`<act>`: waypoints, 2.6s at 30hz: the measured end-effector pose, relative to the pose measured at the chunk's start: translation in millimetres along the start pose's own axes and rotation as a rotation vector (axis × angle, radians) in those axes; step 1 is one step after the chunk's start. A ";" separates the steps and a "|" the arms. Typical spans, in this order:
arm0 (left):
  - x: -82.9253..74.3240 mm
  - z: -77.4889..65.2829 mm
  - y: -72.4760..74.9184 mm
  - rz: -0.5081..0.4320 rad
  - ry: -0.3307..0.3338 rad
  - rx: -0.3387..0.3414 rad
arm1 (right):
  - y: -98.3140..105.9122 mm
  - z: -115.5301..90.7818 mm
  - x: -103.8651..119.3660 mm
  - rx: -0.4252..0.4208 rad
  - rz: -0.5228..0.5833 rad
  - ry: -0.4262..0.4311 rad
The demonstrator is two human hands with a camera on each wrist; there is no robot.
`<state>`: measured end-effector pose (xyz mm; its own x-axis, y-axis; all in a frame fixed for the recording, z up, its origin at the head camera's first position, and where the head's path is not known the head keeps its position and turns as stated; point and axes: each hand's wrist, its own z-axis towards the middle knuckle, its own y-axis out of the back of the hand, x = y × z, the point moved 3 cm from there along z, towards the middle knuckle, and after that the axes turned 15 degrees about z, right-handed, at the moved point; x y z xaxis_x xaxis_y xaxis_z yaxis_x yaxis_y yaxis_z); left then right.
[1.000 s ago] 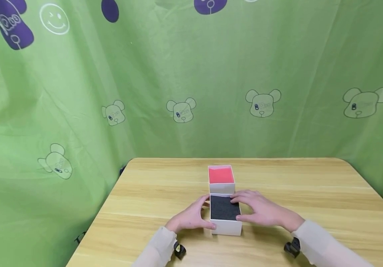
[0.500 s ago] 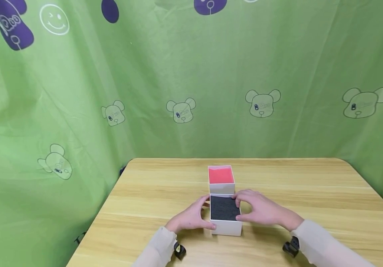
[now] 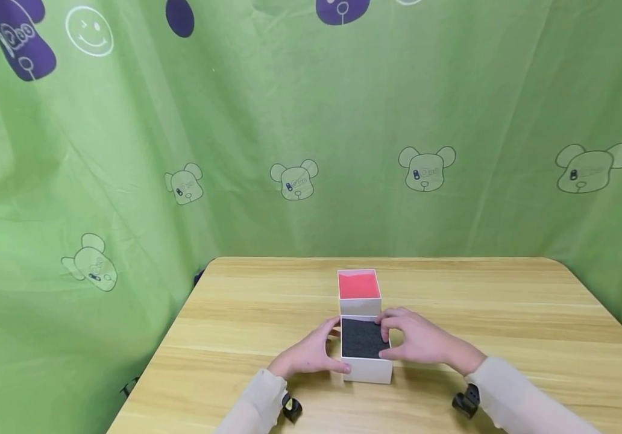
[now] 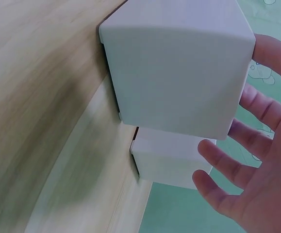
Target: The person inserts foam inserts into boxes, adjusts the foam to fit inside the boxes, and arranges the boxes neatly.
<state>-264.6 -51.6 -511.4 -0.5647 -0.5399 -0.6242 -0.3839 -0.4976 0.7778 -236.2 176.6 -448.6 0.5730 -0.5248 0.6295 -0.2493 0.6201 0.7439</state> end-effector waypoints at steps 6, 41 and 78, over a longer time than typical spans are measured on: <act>-2.9 0.1 0.4 0.002 -0.008 0.000 | -2.7 0.6 -1.4 0.008 0.001 -0.011; 0.2 -0.8 0.9 0.035 0.009 0.007 | -20.9 28.6 7.4 0.188 -0.063 0.244; 1.9 -8.1 5.1 0.033 0.012 0.008 | 13.2 8.3 4.1 0.018 0.031 0.193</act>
